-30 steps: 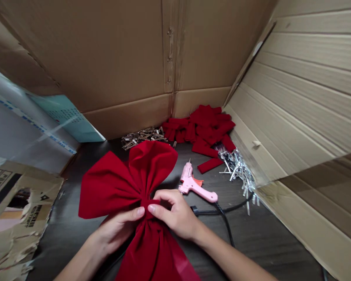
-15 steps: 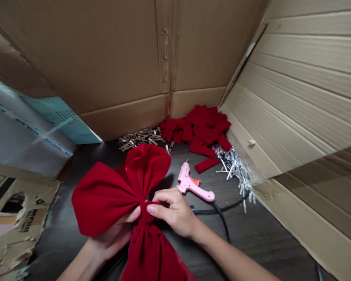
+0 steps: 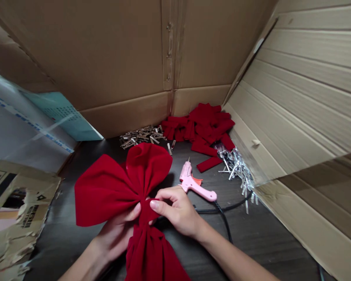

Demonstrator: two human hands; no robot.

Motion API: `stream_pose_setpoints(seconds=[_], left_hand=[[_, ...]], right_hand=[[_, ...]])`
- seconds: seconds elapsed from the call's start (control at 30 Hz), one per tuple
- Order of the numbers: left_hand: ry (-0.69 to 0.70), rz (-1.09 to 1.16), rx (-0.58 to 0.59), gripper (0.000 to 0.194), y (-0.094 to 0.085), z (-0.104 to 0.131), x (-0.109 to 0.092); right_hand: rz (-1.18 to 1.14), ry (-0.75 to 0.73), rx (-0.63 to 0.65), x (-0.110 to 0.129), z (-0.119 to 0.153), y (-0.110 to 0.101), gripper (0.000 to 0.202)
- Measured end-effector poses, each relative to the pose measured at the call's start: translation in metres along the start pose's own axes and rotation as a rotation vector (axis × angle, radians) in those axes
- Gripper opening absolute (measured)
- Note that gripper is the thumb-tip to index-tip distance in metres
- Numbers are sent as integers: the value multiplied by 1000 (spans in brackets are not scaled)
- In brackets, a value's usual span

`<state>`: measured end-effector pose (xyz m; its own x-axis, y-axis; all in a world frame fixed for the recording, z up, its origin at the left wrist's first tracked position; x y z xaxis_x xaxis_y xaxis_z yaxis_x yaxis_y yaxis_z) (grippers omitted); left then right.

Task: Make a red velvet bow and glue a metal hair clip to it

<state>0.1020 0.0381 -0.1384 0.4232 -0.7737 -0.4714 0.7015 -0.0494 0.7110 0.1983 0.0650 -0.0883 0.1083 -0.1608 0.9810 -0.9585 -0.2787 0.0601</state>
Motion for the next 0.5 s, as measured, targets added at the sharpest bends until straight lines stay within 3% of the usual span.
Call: stream_pose_setpoints(seconds=[0.5], left_hand=[[-13, 18, 39, 29, 2, 1, 5]], right_hand=[[4, -33, -21, 4, 2, 0, 36]])
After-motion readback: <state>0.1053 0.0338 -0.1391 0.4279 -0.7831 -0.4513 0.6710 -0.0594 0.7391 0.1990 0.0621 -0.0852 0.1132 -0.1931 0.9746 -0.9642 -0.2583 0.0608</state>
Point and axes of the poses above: each hand's wrist, its own z-axis away from the middle knuckle, its own y-axis out of the palm, x = y × z, the point moved 9 cm from there along -z, towards the middle knuckle, and after that the axes turned 3 degrees about -z, right-handed, at the moved point
